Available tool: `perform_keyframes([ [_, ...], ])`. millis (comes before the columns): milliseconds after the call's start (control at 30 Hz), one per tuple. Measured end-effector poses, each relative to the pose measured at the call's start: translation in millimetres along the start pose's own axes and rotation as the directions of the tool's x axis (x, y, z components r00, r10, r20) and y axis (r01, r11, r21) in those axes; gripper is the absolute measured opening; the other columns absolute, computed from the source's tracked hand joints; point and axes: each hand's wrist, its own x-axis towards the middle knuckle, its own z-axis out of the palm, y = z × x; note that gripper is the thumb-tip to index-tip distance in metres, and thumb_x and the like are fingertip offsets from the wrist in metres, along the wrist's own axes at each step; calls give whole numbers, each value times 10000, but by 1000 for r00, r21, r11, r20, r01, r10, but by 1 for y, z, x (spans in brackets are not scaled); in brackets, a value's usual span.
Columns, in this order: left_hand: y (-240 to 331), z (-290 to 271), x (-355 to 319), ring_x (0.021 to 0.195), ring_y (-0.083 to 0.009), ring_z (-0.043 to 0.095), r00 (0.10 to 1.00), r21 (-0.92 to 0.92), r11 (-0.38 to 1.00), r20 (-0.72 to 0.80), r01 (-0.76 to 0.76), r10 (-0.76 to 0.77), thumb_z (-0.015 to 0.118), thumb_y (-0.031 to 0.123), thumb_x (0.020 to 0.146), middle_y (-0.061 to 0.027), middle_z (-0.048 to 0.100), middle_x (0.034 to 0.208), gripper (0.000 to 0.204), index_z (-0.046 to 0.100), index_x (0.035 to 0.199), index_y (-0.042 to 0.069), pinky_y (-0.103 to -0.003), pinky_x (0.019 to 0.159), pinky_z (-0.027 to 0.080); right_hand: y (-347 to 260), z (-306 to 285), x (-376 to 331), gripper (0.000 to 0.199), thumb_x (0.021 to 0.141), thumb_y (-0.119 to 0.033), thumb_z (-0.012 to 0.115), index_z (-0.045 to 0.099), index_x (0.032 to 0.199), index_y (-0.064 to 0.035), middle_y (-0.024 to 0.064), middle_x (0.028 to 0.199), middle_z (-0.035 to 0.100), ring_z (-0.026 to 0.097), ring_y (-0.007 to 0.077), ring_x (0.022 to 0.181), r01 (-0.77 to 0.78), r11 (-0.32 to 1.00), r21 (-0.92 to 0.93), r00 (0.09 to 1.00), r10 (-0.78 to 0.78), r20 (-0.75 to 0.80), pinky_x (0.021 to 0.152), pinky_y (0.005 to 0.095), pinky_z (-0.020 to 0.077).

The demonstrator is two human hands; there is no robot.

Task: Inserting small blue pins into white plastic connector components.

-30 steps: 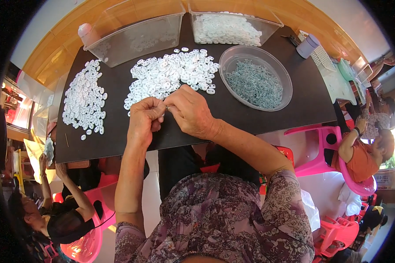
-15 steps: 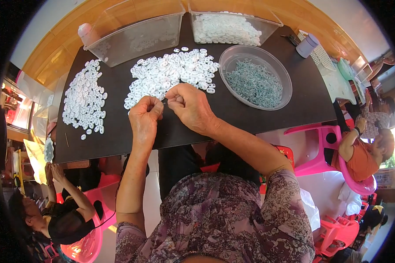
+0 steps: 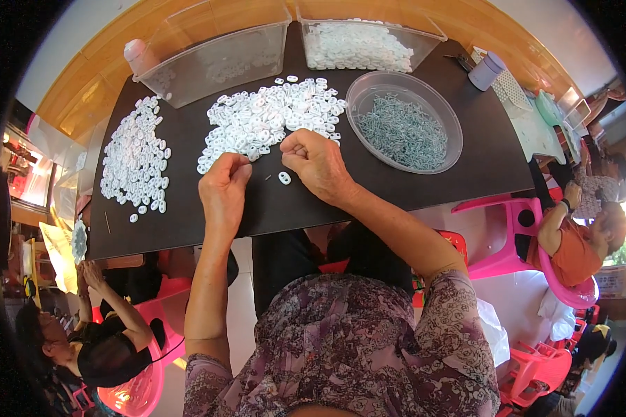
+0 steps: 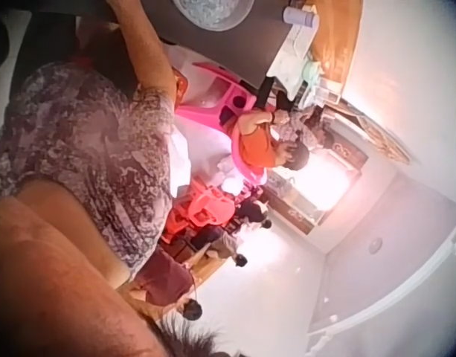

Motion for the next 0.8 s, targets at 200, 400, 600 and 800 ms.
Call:
perform_keyframes([
  [200,11,-7,-15,601,-53,513,941,-507,793,156,338,-302,619,40,816,10,583,749,168,610,980,4,-178,520,389,-7,3,-6,131,787,-56,652,611,907,-21,6,802,612,536,50,702,-82,995,63,994,77,82,650,207,443],
  [400,19,-1,-34,587,-58,496,920,-633,673,190,382,-343,613,87,847,-2,563,719,85,588,890,18,-175,511,377,0,6,-13,129,787,-52,651,607,901,-13,9,806,612,544,51,713,-67,994,90,997,62,49,652,210,449],
  [600,19,-1,-40,594,-54,496,898,-695,573,278,434,-342,603,103,862,-2,561,710,81,588,877,24,-179,518,381,-7,11,-25,113,779,-21,636,599,885,-13,3,746,584,510,49,660,-67,981,183,997,57,58,605,204,428],
  [800,26,3,-44,596,-50,515,909,-586,695,283,416,-306,607,95,858,-6,589,732,84,603,881,15,-171,510,377,1,10,-28,116,787,-20,636,599,896,-11,1,757,588,512,37,673,-87,971,221,996,77,55,613,190,427],
])
